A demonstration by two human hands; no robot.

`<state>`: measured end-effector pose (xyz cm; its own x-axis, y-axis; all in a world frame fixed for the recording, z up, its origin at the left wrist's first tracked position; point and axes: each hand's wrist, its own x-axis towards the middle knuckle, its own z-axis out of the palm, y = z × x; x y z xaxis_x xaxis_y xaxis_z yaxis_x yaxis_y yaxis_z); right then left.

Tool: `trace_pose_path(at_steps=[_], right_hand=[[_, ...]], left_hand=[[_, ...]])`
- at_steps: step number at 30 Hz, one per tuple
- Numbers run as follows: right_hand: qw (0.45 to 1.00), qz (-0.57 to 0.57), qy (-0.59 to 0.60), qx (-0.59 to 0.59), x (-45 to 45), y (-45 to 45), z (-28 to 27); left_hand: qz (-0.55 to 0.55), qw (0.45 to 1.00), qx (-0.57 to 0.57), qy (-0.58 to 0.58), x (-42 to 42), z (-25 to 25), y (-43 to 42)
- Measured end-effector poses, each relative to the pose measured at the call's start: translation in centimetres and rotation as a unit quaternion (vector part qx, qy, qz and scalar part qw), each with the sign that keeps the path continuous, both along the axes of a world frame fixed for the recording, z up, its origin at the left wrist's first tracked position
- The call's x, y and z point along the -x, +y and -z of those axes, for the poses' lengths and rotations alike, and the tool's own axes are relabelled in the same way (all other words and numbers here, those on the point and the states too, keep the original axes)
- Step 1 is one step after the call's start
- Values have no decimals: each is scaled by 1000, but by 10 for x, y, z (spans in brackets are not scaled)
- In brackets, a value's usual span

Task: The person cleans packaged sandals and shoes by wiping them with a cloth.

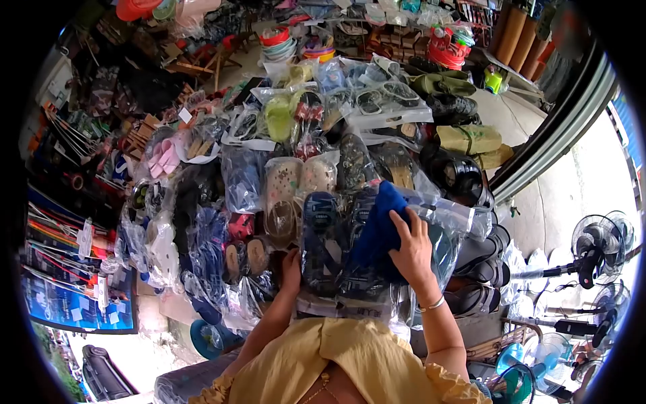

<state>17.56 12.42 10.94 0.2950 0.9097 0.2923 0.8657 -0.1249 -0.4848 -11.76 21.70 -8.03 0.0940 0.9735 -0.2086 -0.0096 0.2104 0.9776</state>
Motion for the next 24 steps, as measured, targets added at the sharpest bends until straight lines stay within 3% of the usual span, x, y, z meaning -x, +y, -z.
trace_pose_path(at_steps=[4, 6, 8, 10, 13, 15, 16, 19, 24], right_hand=[[987, -118, 109, -15, 0, -2, 7], [988, -134, 81, 15, 4, -5, 12], [997, -75, -4, 13, 5, -2, 17], [1000, -17, 8, -1, 2, 2, 13], [999, -10, 29, -20, -3, 4, 13], [987, -103, 126, -3, -4, 2, 18], [986, -124, 116, 3, 0, -1, 19], [997, -73, 4, 8, 2, 1, 17], [1000, 22, 21, -7, -4, 6, 2]], left_hand=[[11, 1000, -1, 0, -1, -4, 1], [8, 1000, 1, -6, -4, -8, 0], [3, 1000, 6, -9, -3, -11, -2], [17, 1000, -1, -7, -1, -8, -1], [23, 1000, -14, 4, -1, -6, 1], [19, 1000, -13, 7, -2, -6, 2], [15, 1000, -11, 11, -3, -7, 1], [1, 1000, -1, 0, -5, -13, -2], [20, 1000, 7, 9, 0, -4, 2]])
